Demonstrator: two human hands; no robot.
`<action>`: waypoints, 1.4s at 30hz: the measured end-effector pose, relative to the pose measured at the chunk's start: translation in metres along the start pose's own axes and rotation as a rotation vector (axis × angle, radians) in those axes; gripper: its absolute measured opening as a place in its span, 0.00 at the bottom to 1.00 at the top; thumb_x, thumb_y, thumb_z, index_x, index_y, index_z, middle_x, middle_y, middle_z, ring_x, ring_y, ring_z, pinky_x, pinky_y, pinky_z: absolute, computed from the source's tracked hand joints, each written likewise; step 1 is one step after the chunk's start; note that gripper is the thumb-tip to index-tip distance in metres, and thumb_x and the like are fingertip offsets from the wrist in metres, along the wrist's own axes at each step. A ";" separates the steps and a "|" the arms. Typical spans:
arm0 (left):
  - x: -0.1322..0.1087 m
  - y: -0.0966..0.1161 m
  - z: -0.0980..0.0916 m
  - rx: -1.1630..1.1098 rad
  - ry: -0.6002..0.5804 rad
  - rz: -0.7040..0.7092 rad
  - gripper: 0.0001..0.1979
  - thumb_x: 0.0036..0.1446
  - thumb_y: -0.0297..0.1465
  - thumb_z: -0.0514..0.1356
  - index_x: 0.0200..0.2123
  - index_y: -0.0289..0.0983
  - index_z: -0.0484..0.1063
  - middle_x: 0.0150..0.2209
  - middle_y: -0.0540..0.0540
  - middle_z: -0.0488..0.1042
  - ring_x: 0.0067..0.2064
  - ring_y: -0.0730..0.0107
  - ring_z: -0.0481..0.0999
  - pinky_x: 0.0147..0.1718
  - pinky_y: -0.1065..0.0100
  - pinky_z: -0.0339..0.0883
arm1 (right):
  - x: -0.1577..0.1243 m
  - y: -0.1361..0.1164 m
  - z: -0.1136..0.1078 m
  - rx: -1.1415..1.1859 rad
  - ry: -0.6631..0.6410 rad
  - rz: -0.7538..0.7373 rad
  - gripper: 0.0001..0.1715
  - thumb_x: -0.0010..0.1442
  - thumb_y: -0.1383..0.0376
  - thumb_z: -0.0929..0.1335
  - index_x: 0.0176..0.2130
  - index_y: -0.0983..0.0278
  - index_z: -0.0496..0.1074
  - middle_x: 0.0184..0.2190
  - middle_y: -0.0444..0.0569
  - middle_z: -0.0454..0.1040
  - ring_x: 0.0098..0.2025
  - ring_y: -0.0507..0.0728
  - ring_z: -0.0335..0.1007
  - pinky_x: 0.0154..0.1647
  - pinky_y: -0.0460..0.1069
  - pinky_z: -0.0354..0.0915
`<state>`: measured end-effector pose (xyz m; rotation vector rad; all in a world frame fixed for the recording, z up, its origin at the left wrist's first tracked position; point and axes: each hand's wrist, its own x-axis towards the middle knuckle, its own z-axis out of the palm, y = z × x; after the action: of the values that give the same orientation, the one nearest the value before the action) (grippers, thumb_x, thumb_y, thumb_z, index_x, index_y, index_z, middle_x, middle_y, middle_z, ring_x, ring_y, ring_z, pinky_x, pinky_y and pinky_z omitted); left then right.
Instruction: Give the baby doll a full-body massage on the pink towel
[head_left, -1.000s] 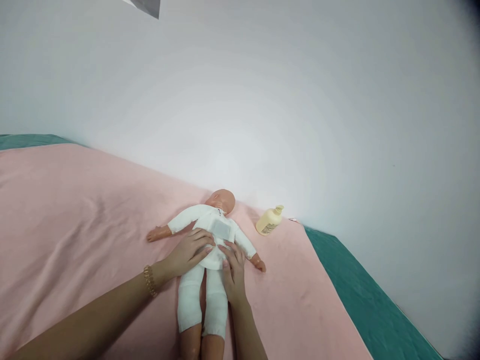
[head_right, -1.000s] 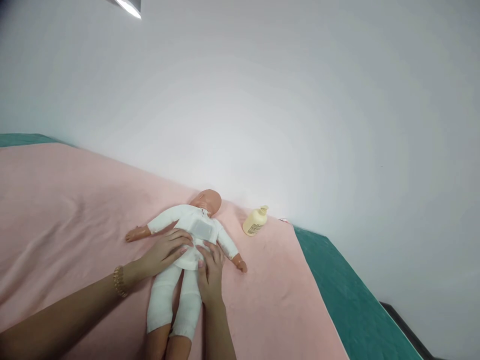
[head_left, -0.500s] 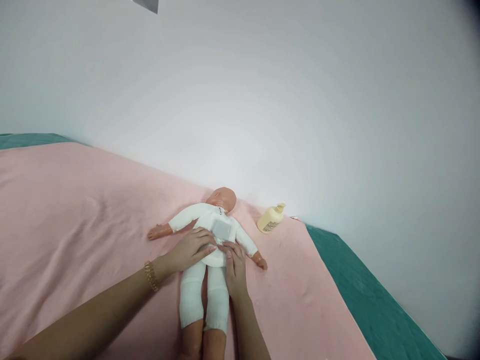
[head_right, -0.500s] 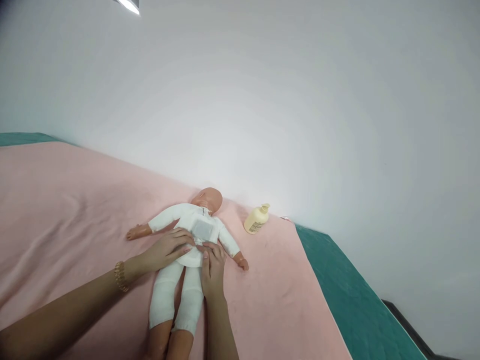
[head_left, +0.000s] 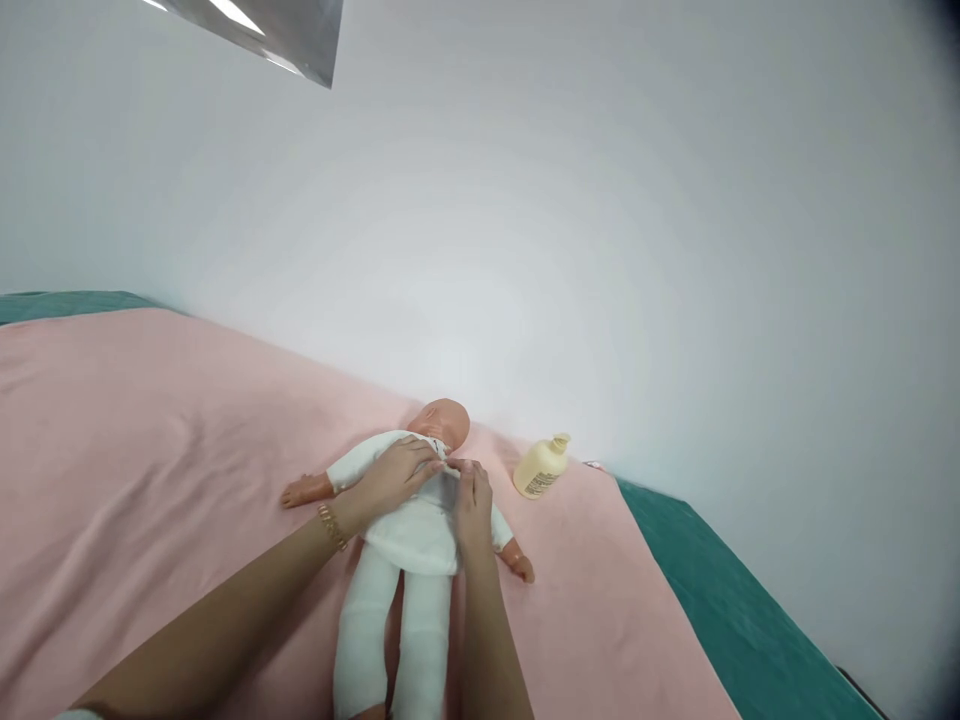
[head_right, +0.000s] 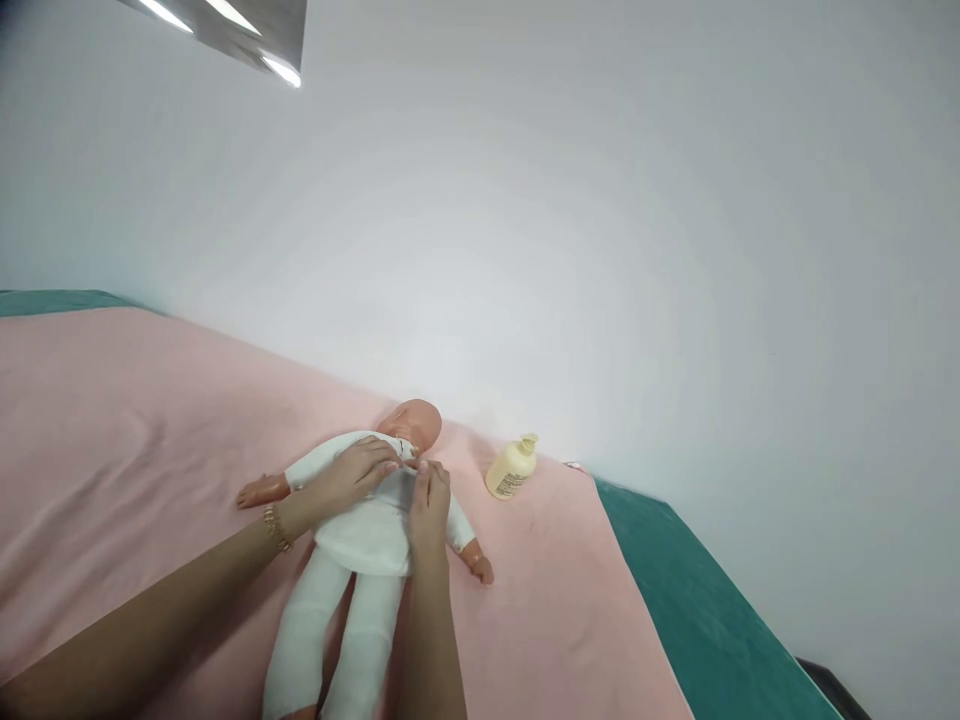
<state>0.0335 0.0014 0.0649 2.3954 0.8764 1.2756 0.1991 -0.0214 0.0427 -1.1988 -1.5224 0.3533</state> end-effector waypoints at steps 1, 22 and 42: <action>0.001 -0.004 0.002 0.008 -0.022 0.006 0.19 0.70 0.38 0.47 0.43 0.40 0.76 0.42 0.44 0.79 0.45 0.59 0.74 0.49 0.56 0.65 | 0.001 0.003 0.002 -0.006 -0.014 -0.001 0.27 0.70 0.53 0.55 0.37 0.61 0.76 0.38 0.51 0.77 0.44 0.58 0.70 0.49 0.53 0.64; -0.012 -0.022 0.017 0.070 0.000 -0.047 0.19 0.69 0.42 0.48 0.46 0.37 0.72 0.45 0.43 0.75 0.48 0.57 0.70 0.49 0.55 0.60 | -0.008 0.017 0.006 0.004 -0.102 -0.006 0.24 0.70 0.54 0.56 0.43 0.62 0.75 0.44 0.52 0.74 0.50 0.58 0.66 0.55 0.54 0.60; -0.011 -0.023 0.018 0.105 -0.054 -0.184 0.17 0.69 0.40 0.50 0.39 0.39 0.75 0.42 0.46 0.77 0.48 0.57 0.71 0.50 0.55 0.59 | -0.005 0.018 0.006 -0.063 -0.212 0.061 0.26 0.70 0.53 0.55 0.44 0.63 0.74 0.45 0.53 0.76 0.50 0.59 0.67 0.56 0.56 0.59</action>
<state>0.0353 0.0128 0.0362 2.3516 1.1439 1.1165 0.2017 -0.0154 0.0237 -1.2914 -1.6921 0.4887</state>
